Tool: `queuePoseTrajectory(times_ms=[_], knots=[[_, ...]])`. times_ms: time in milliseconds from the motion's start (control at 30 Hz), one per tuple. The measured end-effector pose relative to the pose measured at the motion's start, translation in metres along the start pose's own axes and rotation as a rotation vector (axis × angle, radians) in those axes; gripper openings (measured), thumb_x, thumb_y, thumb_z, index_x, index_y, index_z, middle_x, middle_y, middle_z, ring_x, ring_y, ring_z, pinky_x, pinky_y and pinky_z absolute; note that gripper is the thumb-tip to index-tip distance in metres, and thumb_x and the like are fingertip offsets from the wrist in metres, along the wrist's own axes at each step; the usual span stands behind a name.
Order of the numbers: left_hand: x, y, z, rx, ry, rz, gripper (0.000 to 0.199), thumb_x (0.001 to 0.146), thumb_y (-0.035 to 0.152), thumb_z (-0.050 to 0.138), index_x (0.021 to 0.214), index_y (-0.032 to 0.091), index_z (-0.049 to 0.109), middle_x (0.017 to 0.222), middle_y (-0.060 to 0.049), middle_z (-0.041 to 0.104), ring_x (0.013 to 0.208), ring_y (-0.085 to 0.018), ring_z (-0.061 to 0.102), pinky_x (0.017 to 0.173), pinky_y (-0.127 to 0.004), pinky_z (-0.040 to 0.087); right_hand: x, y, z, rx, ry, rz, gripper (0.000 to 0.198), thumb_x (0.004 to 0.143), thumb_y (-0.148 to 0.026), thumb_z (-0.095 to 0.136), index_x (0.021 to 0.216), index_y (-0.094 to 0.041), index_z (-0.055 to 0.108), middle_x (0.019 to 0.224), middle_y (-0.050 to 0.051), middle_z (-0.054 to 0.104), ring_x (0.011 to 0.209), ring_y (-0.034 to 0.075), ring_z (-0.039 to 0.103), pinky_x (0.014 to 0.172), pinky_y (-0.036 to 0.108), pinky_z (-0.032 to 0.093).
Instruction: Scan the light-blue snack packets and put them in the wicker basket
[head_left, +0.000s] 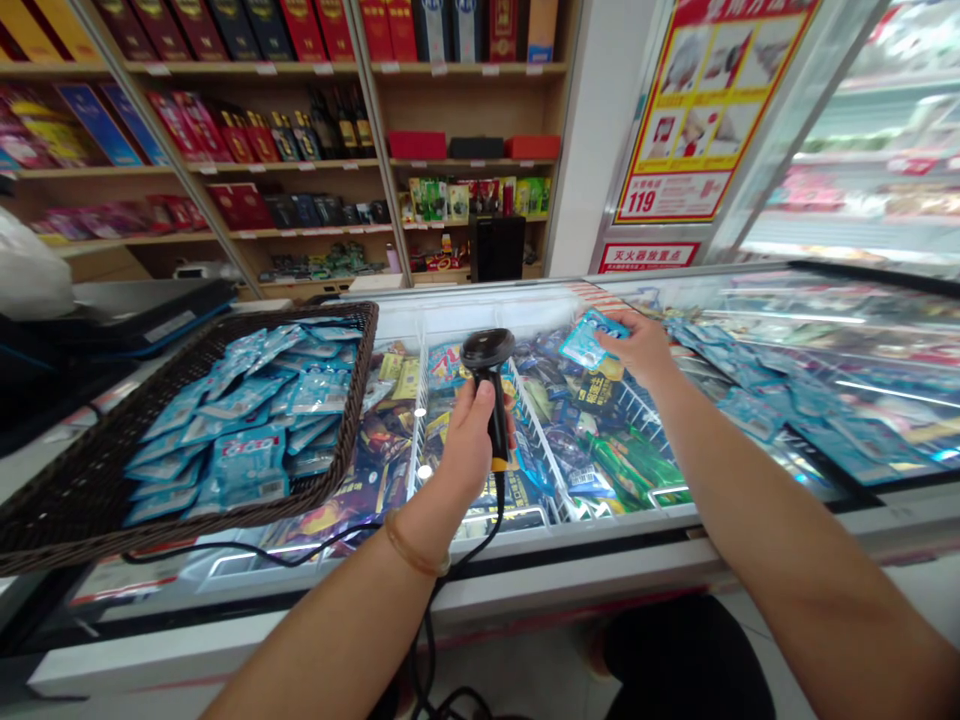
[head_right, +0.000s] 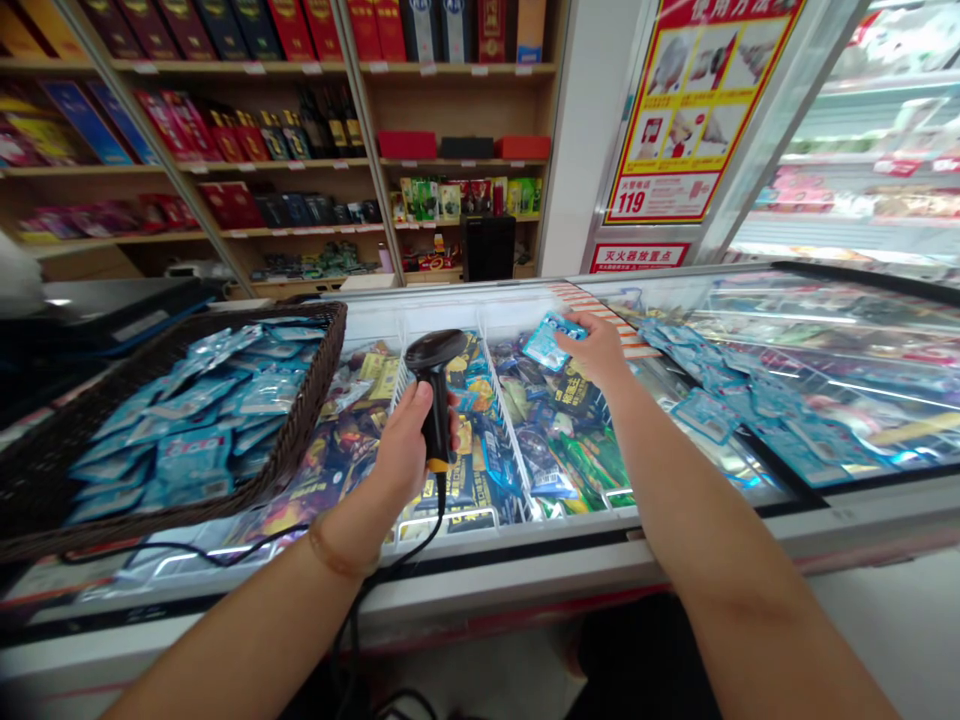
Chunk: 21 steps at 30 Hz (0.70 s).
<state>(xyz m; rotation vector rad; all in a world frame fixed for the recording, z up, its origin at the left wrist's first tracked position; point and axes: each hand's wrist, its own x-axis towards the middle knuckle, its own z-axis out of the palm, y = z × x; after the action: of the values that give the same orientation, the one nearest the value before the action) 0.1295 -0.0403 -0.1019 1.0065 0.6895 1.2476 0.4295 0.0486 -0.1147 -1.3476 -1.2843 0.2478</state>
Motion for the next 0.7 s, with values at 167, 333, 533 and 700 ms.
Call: queuePoseTrajectory(times_ms=[167, 333, 533, 700], knots=[[0.000, 0.001, 0.000, 0.024, 0.001, -0.016, 0.048, 0.077, 0.063, 0.067, 0.090, 0.019, 0.052, 0.073, 0.001, 0.058, 0.047, -0.009, 0.051, 0.042, -0.022, 0.042, -0.007, -0.005, 0.011, -0.060, -0.066, 0.022, 0.038, 0.060, -0.038, 0.076, 0.090, -0.014, 0.075, 0.067, 0.000, 0.064, 0.056, 0.013, 0.052, 0.056, 0.026, 0.043], [0.000, 0.000, -0.001, 0.016, 0.001, -0.013, 0.048, 0.077, 0.063, 0.067, 0.092, 0.020, 0.052, 0.074, 0.001, 0.058, 0.048, -0.008, 0.051, 0.043, -0.022, 0.043, -0.012, 0.004, 0.021, 0.013, -0.126, 0.045, 0.046, 0.058, -0.037, 0.079, 0.098, -0.015, 0.074, 0.077, 0.003, 0.070, 0.061, 0.015, 0.057, 0.057, 0.027, 0.046], [-0.001, 0.000, 0.000, 0.030, -0.013, -0.028, 0.049, 0.078, 0.064, 0.066, 0.091, 0.019, 0.052, 0.072, 0.001, 0.058, 0.047, -0.009, 0.051, 0.042, -0.022, 0.040, -0.013, 0.023, 0.026, 0.035, -0.194, 0.171, 0.030, 0.066, -0.044, 0.077, 0.079, -0.017, 0.070, 0.072, 0.002, 0.071, 0.080, 0.025, 0.068, 0.083, 0.039, 0.053], [-0.001, 0.001, 0.002, 0.015, -0.078, -0.035, 0.051, 0.077, 0.065, 0.067, 0.095, 0.020, 0.052, 0.072, 0.001, 0.059, 0.046, -0.008, 0.049, 0.041, -0.022, 0.039, -0.008, 0.002, 0.039, 0.427, -0.143, 0.456, 0.021, 0.081, -0.041, 0.068, 0.080, -0.022, 0.060, 0.068, 0.001, 0.069, 0.076, 0.022, 0.071, 0.079, 0.039, 0.058]])
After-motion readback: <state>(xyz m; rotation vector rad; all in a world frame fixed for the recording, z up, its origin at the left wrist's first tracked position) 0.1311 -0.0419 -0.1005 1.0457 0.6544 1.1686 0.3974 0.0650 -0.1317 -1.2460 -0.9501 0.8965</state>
